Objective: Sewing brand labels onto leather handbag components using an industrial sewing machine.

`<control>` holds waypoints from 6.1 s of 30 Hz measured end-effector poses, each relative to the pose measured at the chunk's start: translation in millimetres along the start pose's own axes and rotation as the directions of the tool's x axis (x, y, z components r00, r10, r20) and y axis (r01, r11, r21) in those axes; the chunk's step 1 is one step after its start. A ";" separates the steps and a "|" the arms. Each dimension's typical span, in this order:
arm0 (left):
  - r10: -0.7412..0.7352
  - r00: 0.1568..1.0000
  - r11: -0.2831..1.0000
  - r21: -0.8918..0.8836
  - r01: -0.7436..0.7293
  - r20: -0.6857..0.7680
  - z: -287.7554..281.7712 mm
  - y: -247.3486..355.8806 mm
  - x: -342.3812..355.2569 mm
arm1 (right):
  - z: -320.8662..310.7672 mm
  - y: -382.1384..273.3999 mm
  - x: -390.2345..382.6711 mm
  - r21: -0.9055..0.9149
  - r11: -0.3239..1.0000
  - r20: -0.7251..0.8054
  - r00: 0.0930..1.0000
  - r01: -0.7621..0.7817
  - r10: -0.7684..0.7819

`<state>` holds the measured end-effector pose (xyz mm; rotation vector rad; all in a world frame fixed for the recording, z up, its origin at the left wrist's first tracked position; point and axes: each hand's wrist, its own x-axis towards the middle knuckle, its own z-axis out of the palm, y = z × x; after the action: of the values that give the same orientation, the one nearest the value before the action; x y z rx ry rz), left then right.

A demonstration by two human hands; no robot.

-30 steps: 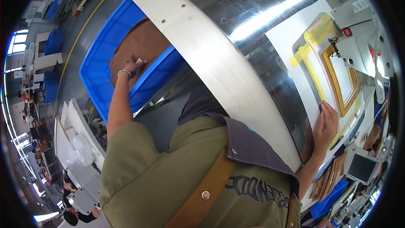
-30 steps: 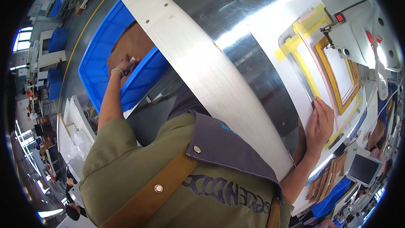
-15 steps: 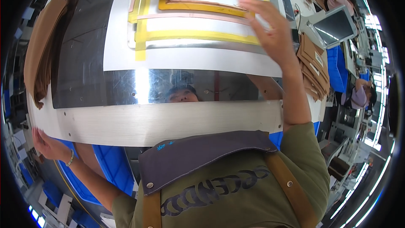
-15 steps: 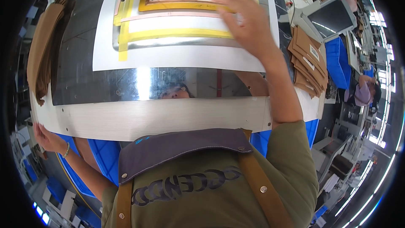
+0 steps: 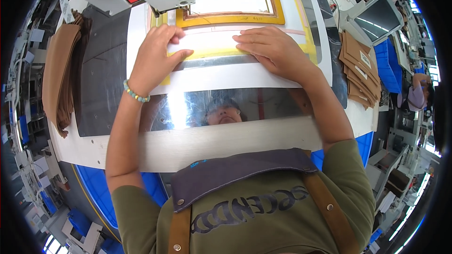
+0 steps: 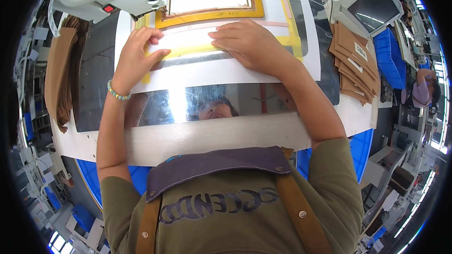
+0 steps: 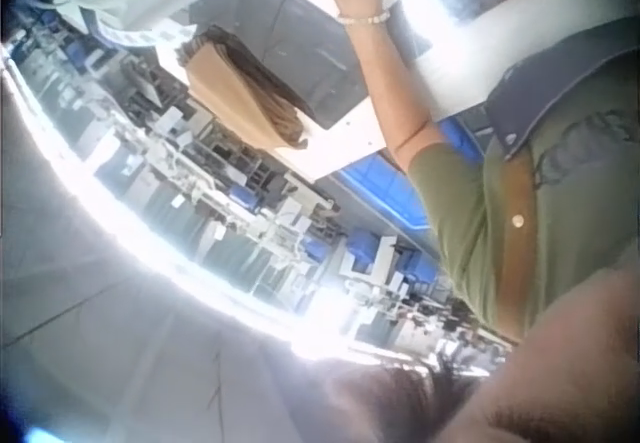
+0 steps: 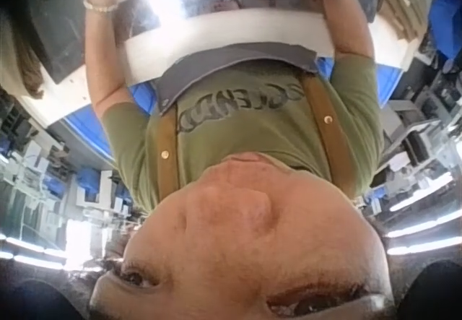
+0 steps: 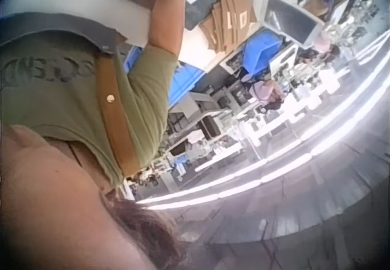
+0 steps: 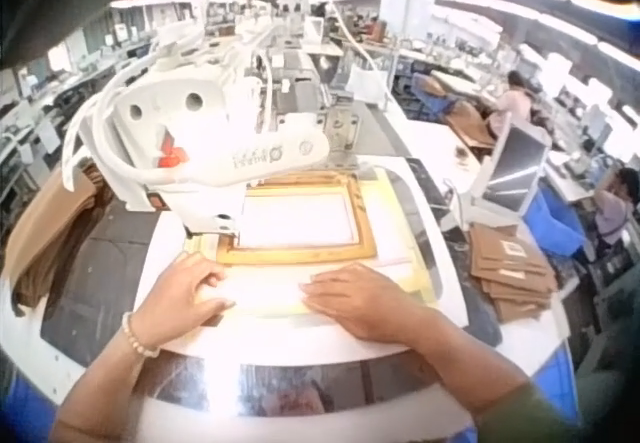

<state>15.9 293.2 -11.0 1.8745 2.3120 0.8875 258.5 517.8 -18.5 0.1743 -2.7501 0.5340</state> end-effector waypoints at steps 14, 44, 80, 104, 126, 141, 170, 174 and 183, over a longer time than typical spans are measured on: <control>-0.158 0.986 0.986 -0.064 0.154 -0.056 24.7 5.3 -8.2 | -13.7 -10.6 18.5 0.206 0.976 -0.054 0.995 -0.073 0.086; -0.025 0.972 0.995 -0.098 0.002 -0.233 6.2 2.4 -7.8 | -5.7 -10.3 64.6 0.322 0.932 -0.203 0.950 -0.165 0.238; -0.026 0.978 0.950 0.310 -0.040 0.207 10.4 -18.8 -9.0 | 4.6 53.4 145.5 0.303 0.813 0.372 0.847 -0.497 0.380; 0.007 0.996 0.913 0.406 -0.045 0.092 16.4 -8.0 -5.6 | -64.6 95.4 89.9 -0.005 0.874 0.410 0.796 -0.486 0.445; -0.026 0.993 0.860 0.509 -0.035 0.113 16.6 -7.2 -8.7 | -72.0 87.0 87.0 -0.055 0.883 0.479 0.764 -0.466 0.433; -0.008 0.999 0.882 0.470 -0.018 0.052 22.5 -14.7 -11.7 | -71.4 77.7 101.4 -0.280 0.896 0.394 0.809 -0.346 0.436; -0.074 0.997 0.982 0.177 0.071 0.012 1.1 -26.0 -14.6 | 6.1 31.0 120.5 0.554 0.721 0.160 0.903 -0.417 0.399; -0.051 0.954 0.819 0.535 0.209 -0.296 -75.7 -97.1 -31.9 | -12.7 38.0 68.2 0.601 0.752 -0.090 0.912 -0.270 0.400; -0.170 0.892 0.509 0.738 0.443 -0.418 -164.6 -232.0 -115.8 | -8.4 50.1 35.7 0.610 0.776 -0.274 0.875 -0.163 0.400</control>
<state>-219.9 96.3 -13.9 1.4013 3.5298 -0.0546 218.6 565.3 -15.9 -0.2095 -2.1532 1.3238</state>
